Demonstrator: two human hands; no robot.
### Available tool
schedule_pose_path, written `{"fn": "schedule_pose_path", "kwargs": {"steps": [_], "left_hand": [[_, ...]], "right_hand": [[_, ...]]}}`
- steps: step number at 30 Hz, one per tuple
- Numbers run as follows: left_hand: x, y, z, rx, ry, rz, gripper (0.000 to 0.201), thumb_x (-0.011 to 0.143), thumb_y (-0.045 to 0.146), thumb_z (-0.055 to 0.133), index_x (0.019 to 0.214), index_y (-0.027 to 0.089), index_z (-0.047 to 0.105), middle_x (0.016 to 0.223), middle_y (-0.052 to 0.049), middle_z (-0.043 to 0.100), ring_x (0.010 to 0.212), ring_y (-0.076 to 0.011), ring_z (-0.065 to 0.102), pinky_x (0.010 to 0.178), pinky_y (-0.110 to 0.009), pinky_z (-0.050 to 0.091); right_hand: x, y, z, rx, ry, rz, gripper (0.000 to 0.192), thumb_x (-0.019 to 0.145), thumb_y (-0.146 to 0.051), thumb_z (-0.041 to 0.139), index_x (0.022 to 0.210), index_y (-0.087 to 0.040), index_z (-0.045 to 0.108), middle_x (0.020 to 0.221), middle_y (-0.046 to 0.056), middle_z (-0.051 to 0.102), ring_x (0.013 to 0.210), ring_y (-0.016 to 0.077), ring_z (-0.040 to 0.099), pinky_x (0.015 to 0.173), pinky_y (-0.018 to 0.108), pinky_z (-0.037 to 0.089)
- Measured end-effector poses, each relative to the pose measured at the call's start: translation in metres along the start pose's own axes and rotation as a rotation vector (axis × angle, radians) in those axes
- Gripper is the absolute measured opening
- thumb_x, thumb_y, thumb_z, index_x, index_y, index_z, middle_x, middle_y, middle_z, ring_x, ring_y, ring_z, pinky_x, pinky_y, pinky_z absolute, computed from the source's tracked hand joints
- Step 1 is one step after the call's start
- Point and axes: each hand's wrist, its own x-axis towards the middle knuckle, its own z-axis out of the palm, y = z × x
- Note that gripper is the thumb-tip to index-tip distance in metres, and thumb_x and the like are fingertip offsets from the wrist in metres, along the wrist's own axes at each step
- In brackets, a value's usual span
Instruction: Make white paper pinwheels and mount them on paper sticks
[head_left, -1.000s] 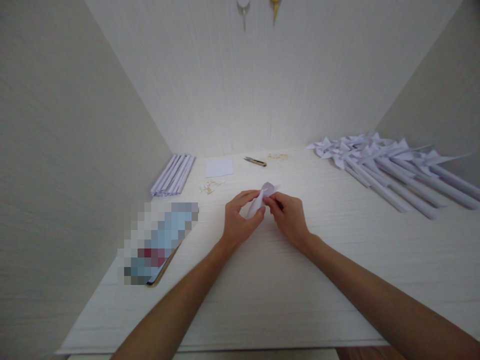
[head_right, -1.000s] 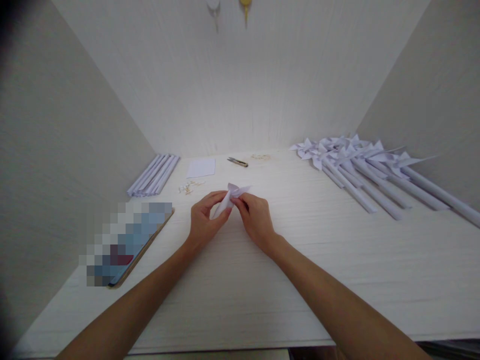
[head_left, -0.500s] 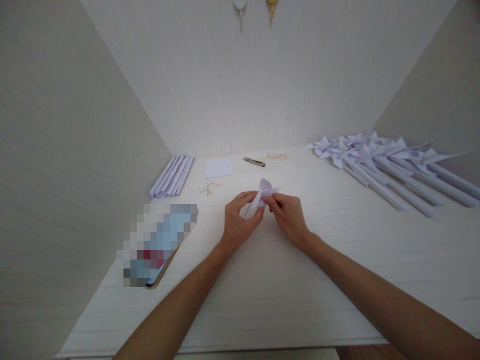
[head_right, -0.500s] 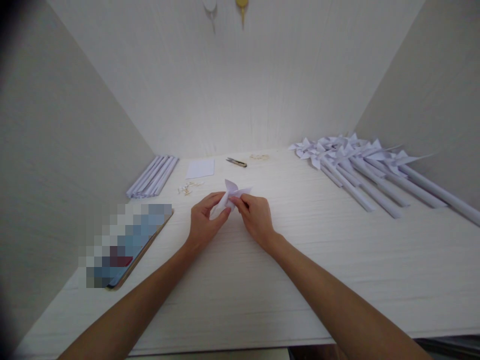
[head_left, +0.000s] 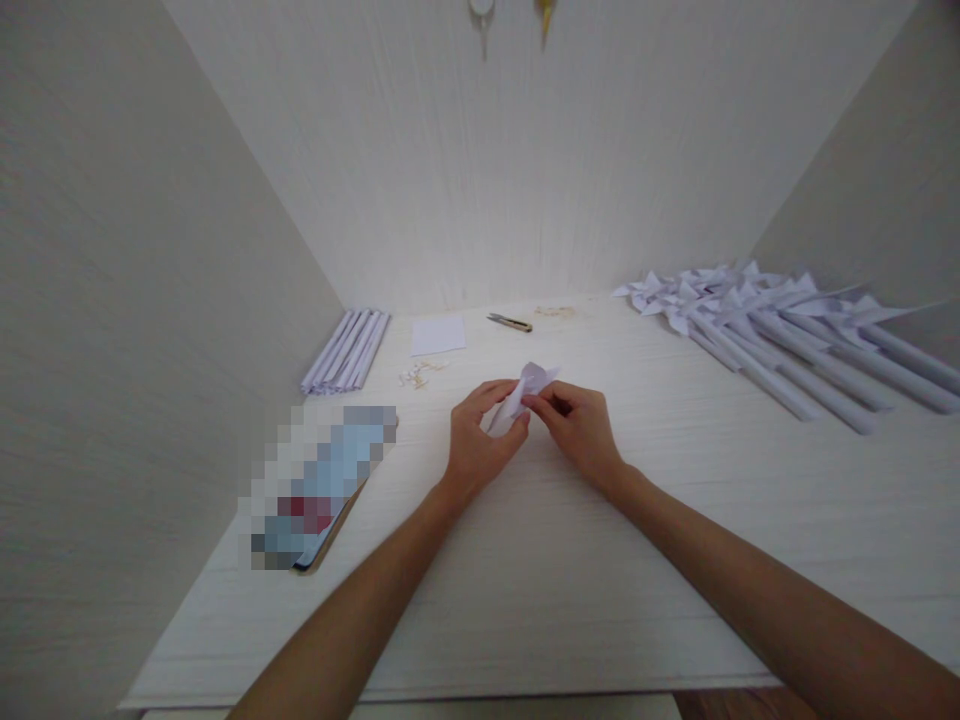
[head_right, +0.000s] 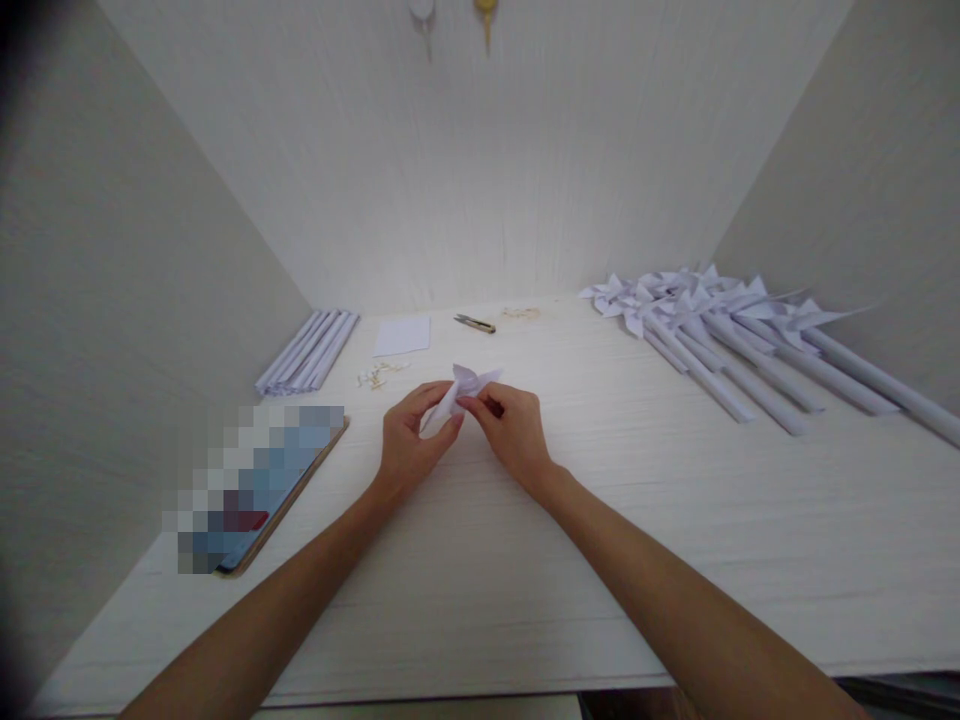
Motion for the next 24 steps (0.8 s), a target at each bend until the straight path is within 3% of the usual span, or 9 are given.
{"fn": "schedule_pose_path", "kwargs": {"steps": [7, 15, 24], "left_hand": [[0.0005, 0.0043, -0.0003, -0.004, -0.022, -0.017, 0.022, 0.064, 0.01, 0.056, 0.085, 0.014, 0.062, 0.087, -0.007, 0.065, 0.082, -0.0154, 0.059, 0.078, -0.028, 0.046], [-0.0002, 0.0012, -0.0003, -0.035, -0.01, -0.056, 0.022, 0.066, 0.013, 0.056, 0.087, 0.015, 0.063, 0.09, -0.007, 0.065, 0.084, -0.0166, 0.06, 0.08, -0.031, 0.046], [-0.0017, -0.0019, 0.0017, -0.113, 0.006, -0.098, 0.025, 0.068, 0.015, 0.056, 0.093, 0.017, 0.062, 0.094, -0.006, 0.065, 0.088, -0.0162, 0.059, 0.082, -0.031, 0.046]], "right_hand": [[-0.0009, -0.0021, -0.0004, -0.065, -0.071, -0.083, 0.033, 0.08, -0.026, 0.044, 0.049, -0.015, 0.05, 0.047, -0.001, 0.051, 0.044, 0.0077, 0.042, 0.047, 0.02, 0.029], [-0.0006, -0.0026, 0.0002, -0.088, -0.052, -0.074, 0.035, 0.079, -0.029, 0.045, 0.047, -0.016, 0.045, 0.043, -0.003, 0.044, 0.042, 0.0069, 0.036, 0.044, 0.02, 0.026], [-0.0015, -0.0027, 0.0005, -0.091, -0.064, -0.056, 0.037, 0.08, -0.033, 0.044, 0.047, -0.016, 0.047, 0.045, -0.002, 0.047, 0.042, 0.0076, 0.038, 0.045, 0.02, 0.027]]}}
